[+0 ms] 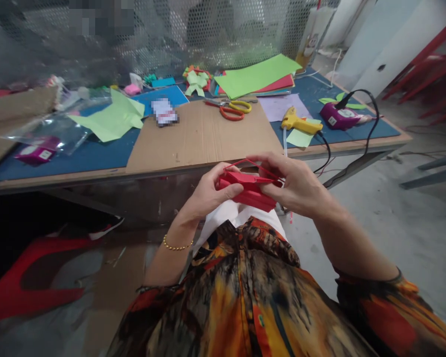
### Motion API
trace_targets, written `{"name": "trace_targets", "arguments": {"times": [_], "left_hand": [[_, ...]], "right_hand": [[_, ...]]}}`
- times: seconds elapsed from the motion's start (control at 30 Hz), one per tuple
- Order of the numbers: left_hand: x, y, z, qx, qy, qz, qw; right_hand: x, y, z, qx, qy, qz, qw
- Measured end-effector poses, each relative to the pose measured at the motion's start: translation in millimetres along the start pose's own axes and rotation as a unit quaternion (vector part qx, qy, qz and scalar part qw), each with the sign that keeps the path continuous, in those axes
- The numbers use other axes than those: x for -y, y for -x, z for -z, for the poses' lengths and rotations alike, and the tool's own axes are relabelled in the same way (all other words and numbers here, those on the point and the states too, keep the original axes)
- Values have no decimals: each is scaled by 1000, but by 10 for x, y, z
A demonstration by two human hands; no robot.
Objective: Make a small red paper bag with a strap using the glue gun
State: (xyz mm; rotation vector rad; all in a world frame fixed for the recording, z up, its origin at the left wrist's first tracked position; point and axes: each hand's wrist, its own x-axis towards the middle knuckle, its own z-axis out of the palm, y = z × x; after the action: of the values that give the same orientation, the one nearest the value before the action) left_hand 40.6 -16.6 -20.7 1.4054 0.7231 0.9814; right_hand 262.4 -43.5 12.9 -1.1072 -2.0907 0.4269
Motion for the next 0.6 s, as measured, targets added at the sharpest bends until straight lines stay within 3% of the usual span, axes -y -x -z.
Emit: {"name": "trace_targets", "arguments": {"times": [0.13,0.23,0.43,0.6], "left_hand": [[129,-8,-109,-66,56,13,996],[207,-29,-167,-83,104,19,991],[212,-96,-207,-78,140,2,987],[195,-141,-212,-103,117,37,987]], "right_hand": [[-86,12,-100,-68,62,19,996],[-160,9,-163,-101,92,26,990],[-244,-12,-189,-100,58,6,993],[-277,-22,-198,-81,53,-33,995]]}}
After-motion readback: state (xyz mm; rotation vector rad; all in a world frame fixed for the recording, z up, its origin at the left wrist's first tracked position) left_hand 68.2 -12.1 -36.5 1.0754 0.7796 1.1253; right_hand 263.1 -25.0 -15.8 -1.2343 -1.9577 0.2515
